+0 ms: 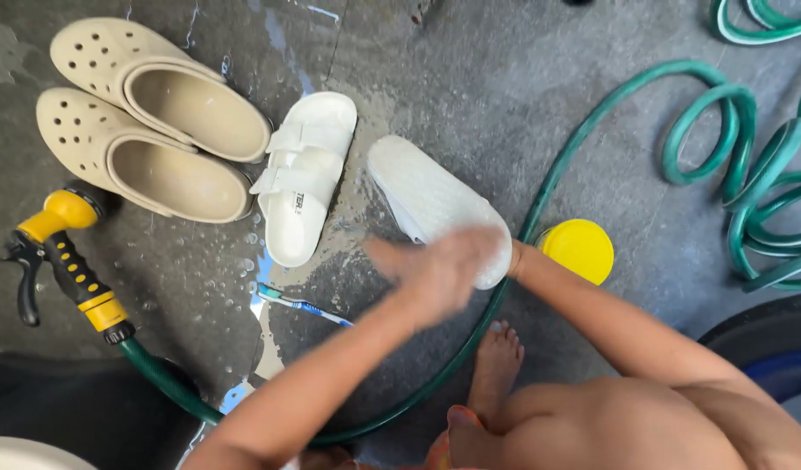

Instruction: Cleaning multiple pairs of sandals and shoes using a water hose, brush, and detergent.

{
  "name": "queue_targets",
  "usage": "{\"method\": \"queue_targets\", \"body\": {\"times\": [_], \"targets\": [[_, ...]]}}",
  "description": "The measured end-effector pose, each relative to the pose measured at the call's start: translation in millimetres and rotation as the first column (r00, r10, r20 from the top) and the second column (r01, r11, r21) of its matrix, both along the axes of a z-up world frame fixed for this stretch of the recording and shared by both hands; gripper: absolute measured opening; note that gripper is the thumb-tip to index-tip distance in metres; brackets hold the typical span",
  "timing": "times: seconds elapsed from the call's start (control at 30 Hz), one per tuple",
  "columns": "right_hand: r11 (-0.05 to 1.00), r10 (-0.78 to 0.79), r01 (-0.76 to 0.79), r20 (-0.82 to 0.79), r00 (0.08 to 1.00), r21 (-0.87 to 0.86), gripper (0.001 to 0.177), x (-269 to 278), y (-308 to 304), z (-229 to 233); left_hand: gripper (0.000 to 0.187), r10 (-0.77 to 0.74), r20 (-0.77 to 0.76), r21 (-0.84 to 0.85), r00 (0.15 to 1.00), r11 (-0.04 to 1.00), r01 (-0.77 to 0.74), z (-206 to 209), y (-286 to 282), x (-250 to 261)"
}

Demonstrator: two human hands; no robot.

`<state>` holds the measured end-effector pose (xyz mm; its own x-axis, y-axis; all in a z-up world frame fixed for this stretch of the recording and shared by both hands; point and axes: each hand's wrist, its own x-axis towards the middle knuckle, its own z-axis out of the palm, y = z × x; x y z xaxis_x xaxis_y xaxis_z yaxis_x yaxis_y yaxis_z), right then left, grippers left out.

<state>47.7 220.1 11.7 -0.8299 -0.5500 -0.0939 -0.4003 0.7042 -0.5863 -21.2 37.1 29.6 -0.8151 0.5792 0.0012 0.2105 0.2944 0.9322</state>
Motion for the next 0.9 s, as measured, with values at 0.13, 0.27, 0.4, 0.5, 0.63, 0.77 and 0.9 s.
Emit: {"method": "queue_targets", "body": {"times": [0.13,0.27,0.4,0.5,0.63,0.77,0.9], "targets": [[0.992,0.047,-0.045,-0.016,0.999,0.115,0.055,13.1,-6.0,4.8,0.038,-0.309,-0.339,0.041,0.889,0.939,0.342,14.1,-14.9,41.9],[0.943,0.178,-0.145,-0.088,0.98,0.3,0.06,81.4,32.4,-124.9,0.055,-0.304,-0.412,-0.144,0.859,0.953,0.267,-6.9,7.8,61.1],[0.96,0.088,-0.147,0.241,0.967,0.237,0.062,85.4,34.7,-118.2,0.071,-0.408,-0.366,-0.157,0.836,0.913,0.377,21.6,4.8,48.4],[0.945,0.057,-0.138,0.264,0.963,0.298,0.054,39.9,0.8,-28.6,0.072,-0.467,-0.287,-0.09,0.836,0.882,0.462,11.7,15.3,46.9],[0.924,0.076,-0.109,0.102,0.992,0.366,0.052,4.7,-6.7,-2.9,0.04,-0.351,-0.248,0.015,0.903,0.931,0.365,14.9,22.6,38.7],[0.951,0.038,-0.096,0.197,0.98,0.293,0.05,30.0,-6.6,-10.1,0.046,-0.448,-0.376,0.179,0.811,0.824,0.538,28.4,-21.4,55.9],[0.96,0.024,-0.085,0.225,0.974,0.265,0.048,25.9,3.1,-10.4,0.047,-0.435,-0.423,0.142,0.795,0.835,0.532,-7.4,-43.0,44.3]]}}
